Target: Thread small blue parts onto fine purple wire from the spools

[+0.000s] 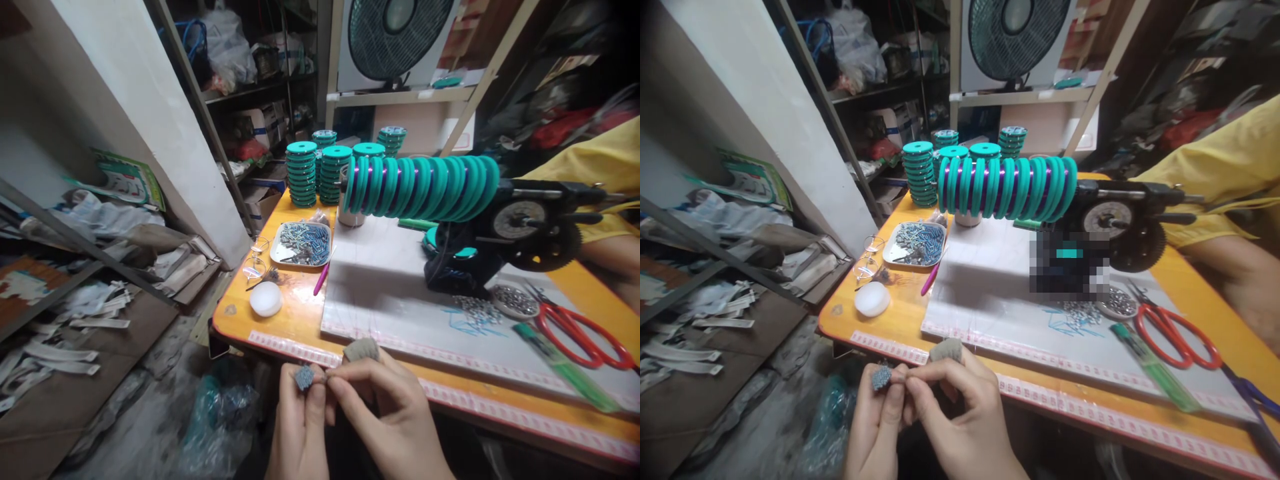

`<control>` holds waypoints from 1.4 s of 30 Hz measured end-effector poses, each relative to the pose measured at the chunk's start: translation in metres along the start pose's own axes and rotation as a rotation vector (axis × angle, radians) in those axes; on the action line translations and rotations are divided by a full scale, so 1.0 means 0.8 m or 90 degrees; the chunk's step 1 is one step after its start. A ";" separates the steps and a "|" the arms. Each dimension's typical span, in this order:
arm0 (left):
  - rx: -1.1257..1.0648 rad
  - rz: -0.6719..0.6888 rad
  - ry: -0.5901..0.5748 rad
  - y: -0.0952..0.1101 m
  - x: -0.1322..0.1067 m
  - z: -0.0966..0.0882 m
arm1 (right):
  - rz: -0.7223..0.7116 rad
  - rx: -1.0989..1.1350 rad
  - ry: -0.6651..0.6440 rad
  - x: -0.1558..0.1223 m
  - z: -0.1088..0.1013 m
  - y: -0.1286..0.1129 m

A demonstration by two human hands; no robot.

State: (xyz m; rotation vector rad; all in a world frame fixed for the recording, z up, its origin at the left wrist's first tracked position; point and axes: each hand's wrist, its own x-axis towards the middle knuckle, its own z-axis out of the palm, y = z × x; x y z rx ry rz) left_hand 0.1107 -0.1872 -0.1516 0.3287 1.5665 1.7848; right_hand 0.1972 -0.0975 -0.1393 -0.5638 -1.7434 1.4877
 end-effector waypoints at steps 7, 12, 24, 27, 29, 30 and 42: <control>-0.119 -0.030 -0.057 0.004 0.006 0.007 | -0.083 -0.074 0.016 0.000 -0.005 0.002; -0.179 -0.055 -0.193 0.012 0.013 -0.010 | -0.214 -0.256 0.044 0.004 -0.015 0.000; -0.169 -0.080 -0.232 0.012 0.014 -0.015 | -0.254 -0.287 0.006 0.000 -0.017 -0.002; -0.172 -0.073 -0.217 0.014 0.013 -0.014 | -0.260 -0.287 0.007 0.000 -0.018 -0.003; -0.174 -0.067 -0.210 0.015 0.013 -0.014 | -0.261 -0.287 0.007 0.001 -0.018 -0.004; -0.173 -0.067 -0.210 0.015 0.013 -0.015 | -0.262 -0.288 0.008 0.001 -0.018 -0.005; -0.148 -0.065 -0.210 0.008 0.012 -0.018 | -0.273 -0.316 -0.007 0.000 -0.020 -0.004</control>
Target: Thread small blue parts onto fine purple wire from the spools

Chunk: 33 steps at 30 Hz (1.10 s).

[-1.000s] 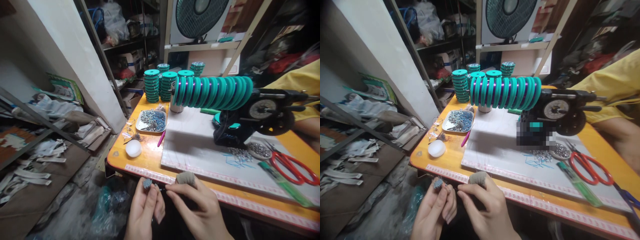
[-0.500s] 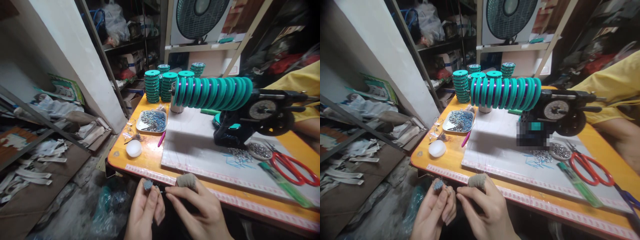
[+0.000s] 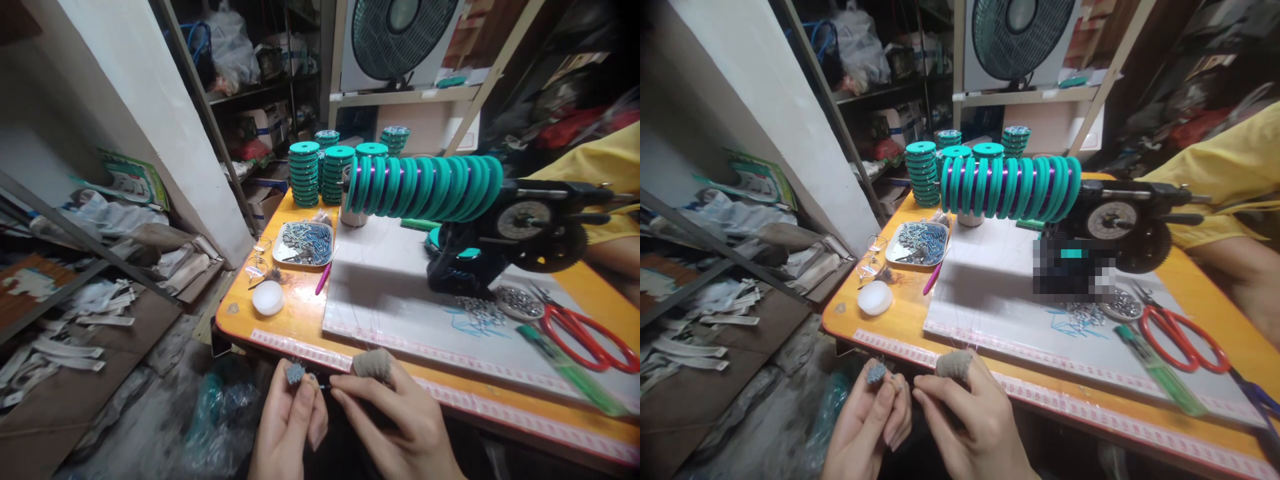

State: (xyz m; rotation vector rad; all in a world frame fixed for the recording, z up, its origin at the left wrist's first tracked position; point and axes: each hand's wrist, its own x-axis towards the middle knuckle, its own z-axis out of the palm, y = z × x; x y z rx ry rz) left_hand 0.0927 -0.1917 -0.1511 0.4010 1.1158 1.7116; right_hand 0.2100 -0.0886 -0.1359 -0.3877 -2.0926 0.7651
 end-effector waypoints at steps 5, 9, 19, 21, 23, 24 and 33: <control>0.009 0.003 -0.004 -0.001 -0.001 -0.002 | -0.007 -0.006 0.006 -0.002 0.000 0.000; 0.004 -0.003 -0.004 -0.004 -0.001 -0.004 | -0.012 -0.013 0.014 -0.002 -0.001 -0.002; 0.005 -0.007 0.011 -0.008 -0.003 -0.006 | 0.023 0.036 0.007 -0.005 0.001 -0.002; 0.008 -0.020 0.034 -0.011 -0.004 -0.007 | 0.037 0.063 -0.001 -0.007 0.002 -0.001; -0.002 -0.030 0.043 -0.013 -0.006 -0.007 | 0.042 0.089 -0.004 -0.007 0.003 0.000; -0.008 -0.032 0.044 -0.013 -0.006 -0.007 | 0.042 0.098 -0.004 -0.006 0.003 0.000; -0.067 -0.021 0.120 -0.015 -0.005 0.011 | 0.038 0.054 -0.028 0.002 0.003 -0.005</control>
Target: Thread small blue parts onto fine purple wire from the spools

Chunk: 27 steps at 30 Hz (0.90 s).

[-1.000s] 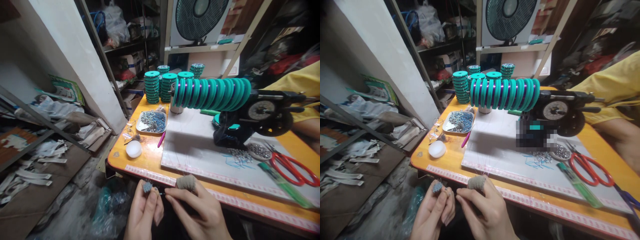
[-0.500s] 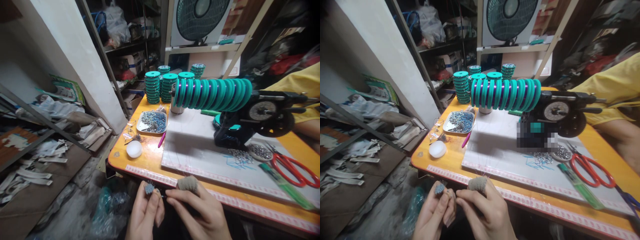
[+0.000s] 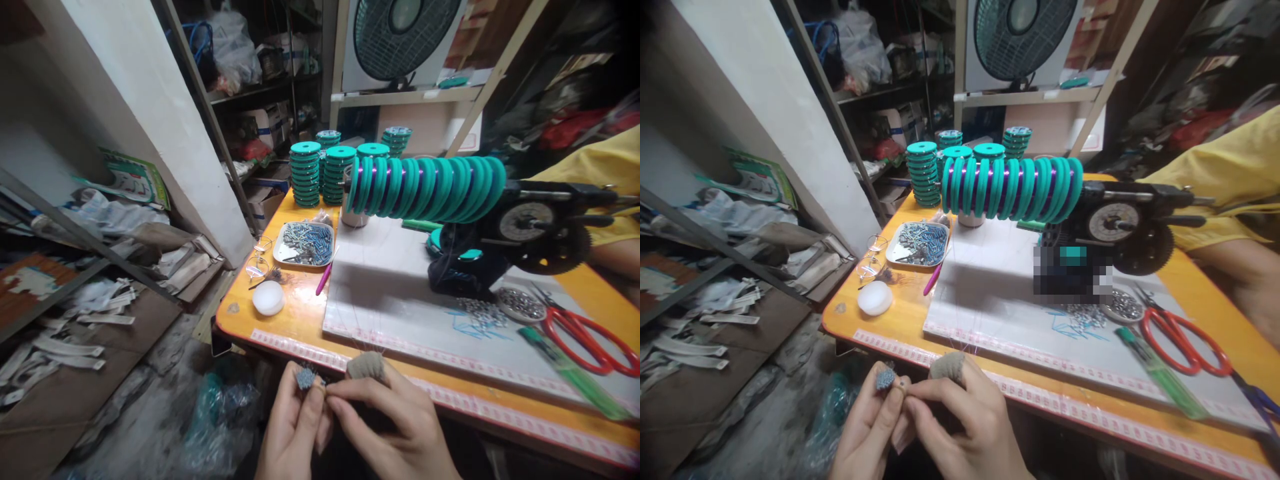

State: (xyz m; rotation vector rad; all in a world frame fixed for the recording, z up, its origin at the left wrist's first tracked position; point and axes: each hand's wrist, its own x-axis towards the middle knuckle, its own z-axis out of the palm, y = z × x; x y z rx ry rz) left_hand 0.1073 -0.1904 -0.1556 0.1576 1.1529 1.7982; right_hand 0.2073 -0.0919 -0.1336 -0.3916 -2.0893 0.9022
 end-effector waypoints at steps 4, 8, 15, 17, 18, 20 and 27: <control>-0.005 0.154 0.044 0.018 0.009 -0.001 | -0.052 -0.088 -0.007 0.000 -0.003 -0.004; 0.013 0.283 0.079 0.048 0.020 -0.013 | -0.017 -0.109 0.027 0.004 -0.019 -0.003; 0.114 0.018 -0.108 0.023 0.009 -0.008 | 0.049 -0.005 0.001 0.012 -0.016 -0.003; 0.105 -0.031 -0.093 0.018 0.006 -0.004 | 0.051 0.018 0.000 0.011 -0.012 -0.003; 0.103 -0.046 -0.084 0.017 0.004 -0.002 | 0.048 0.024 0.002 0.011 -0.011 -0.002; 0.104 -0.043 -0.077 0.016 0.003 0.000 | 0.039 0.025 0.016 0.010 -0.009 0.000; 0.141 0.016 -0.069 0.007 0.001 0.002 | 0.045 0.059 0.032 0.012 -0.006 -0.003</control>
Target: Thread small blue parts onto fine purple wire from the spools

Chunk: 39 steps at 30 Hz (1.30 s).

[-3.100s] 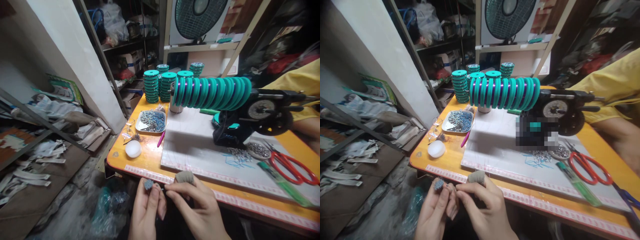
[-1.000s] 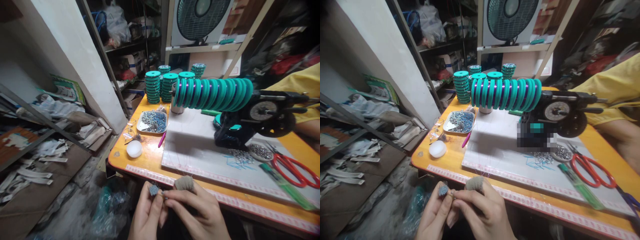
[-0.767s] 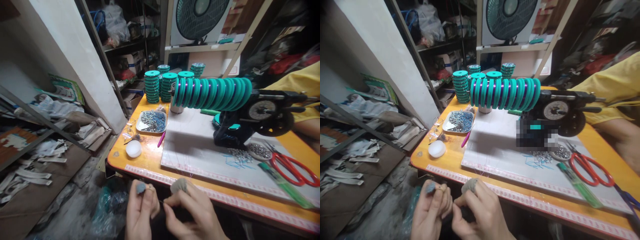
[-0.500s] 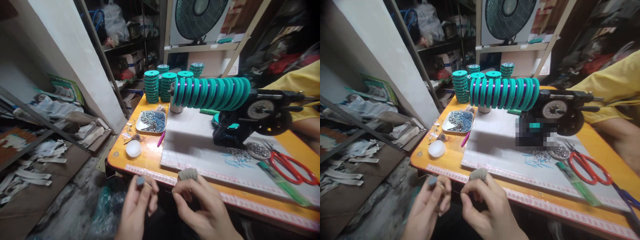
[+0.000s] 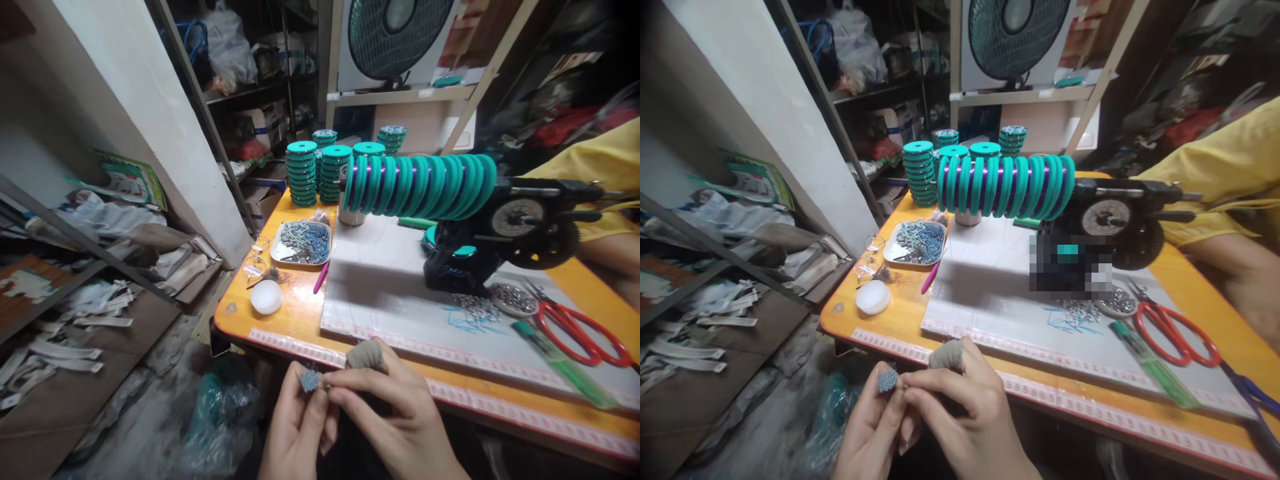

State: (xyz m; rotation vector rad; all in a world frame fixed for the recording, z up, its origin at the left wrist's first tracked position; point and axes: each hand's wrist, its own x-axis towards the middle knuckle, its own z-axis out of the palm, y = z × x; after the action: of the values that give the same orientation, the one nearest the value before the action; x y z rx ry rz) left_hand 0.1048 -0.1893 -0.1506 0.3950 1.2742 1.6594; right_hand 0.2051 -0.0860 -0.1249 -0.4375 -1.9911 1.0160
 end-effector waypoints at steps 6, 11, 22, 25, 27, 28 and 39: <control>-0.067 0.037 0.095 -0.016 -0.005 0.009 | 0.020 -0.008 0.016 -0.007 0.005 -0.004; -0.160 0.108 0.098 -0.014 -0.004 0.012 | -0.038 -0.029 0.009 -0.012 0.005 0.005; -0.100 0.154 0.080 -0.008 -0.002 0.002 | -0.117 -0.129 -0.033 -0.011 -0.003 0.004; -0.102 0.149 0.084 -0.010 -0.003 0.002 | -0.118 -0.137 -0.038 -0.011 -0.003 0.004; -0.104 0.144 0.092 -0.011 -0.004 0.002 | -0.120 -0.135 -0.033 -0.012 -0.003 0.005; -0.103 0.142 0.096 -0.012 -0.004 0.002 | -0.120 -0.131 -0.031 -0.012 -0.002 0.005; -0.078 0.085 0.120 -0.021 -0.007 0.000 | -0.072 -0.041 -0.032 -0.014 0.000 0.007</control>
State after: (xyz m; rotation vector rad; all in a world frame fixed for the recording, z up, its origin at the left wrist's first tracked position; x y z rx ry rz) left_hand 0.1161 -0.1944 -0.1634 0.2580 1.2982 1.9139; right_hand 0.2114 -0.0895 -0.1348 -0.3333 -2.0728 0.9035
